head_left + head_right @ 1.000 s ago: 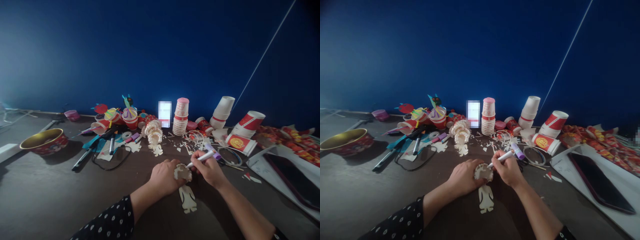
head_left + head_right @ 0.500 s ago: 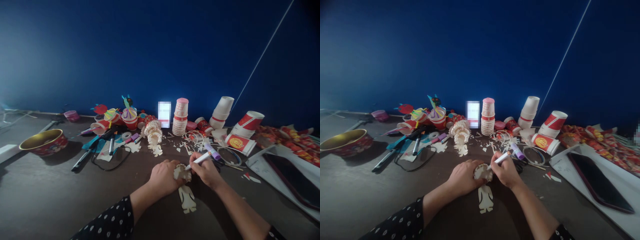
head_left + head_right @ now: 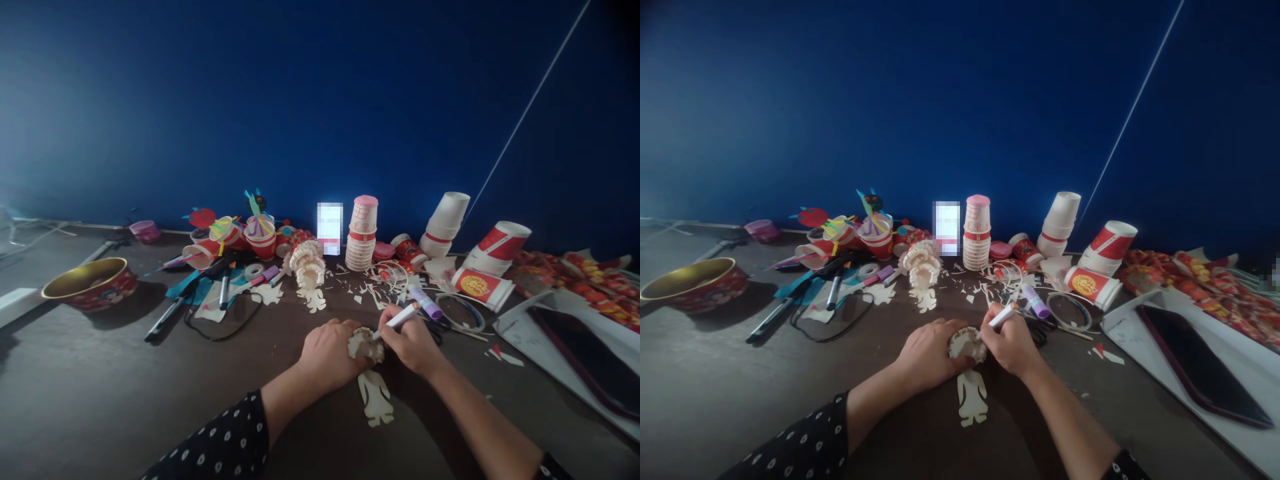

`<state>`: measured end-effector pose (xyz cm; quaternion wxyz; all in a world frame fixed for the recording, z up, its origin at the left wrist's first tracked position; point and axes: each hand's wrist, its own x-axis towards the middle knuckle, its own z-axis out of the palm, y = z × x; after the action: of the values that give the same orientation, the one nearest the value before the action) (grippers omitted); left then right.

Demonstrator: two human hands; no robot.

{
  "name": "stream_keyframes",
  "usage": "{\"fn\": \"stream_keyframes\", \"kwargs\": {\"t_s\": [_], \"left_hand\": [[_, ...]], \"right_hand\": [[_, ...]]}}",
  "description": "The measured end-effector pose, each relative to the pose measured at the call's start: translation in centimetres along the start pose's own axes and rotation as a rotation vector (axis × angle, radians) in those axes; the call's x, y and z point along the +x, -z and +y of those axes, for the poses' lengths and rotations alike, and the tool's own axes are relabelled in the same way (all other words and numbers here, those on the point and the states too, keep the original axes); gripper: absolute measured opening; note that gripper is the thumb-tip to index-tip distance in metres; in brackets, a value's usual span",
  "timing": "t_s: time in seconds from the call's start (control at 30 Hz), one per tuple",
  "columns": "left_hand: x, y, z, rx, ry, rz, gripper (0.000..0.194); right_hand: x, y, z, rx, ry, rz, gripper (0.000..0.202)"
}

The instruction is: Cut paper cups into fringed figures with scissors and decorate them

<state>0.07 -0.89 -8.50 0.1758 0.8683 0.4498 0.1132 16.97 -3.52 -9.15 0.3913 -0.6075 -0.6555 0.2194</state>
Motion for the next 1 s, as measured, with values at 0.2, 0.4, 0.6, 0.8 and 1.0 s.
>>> {"fn": "stream_keyframes", "kwargs": {"t_s": [0.2, 0.4, 0.6, 0.8, 1.0], "left_hand": [[-0.07, 0.22, 0.16, 0.016, 0.010, -0.019, 0.051], [-0.06, 0.22, 0.11, 0.017, -0.001, -0.017, 0.050], [0.04, 0.19, 0.14, 0.015, 0.004, -0.025, 0.052], [0.04, 0.23, 0.12, 0.005, 0.009, -0.020, 0.053], [-0.09, 0.37, 0.27, 0.010, 0.009, -0.025, 0.052]], "right_hand": [[0.08, -0.17, -0.03, -0.047, 0.024, 0.003, 0.011], [0.06, -0.04, -0.19, -0.073, 0.033, 0.012, 0.011], [0.16, 0.08, -0.27, -0.097, 0.025, 0.020, 0.012], [0.12, 0.03, -0.18, -0.099, 0.031, 0.017, 0.013], [0.06, 0.01, -0.31, -0.089, 0.032, 0.020, 0.012]]}}
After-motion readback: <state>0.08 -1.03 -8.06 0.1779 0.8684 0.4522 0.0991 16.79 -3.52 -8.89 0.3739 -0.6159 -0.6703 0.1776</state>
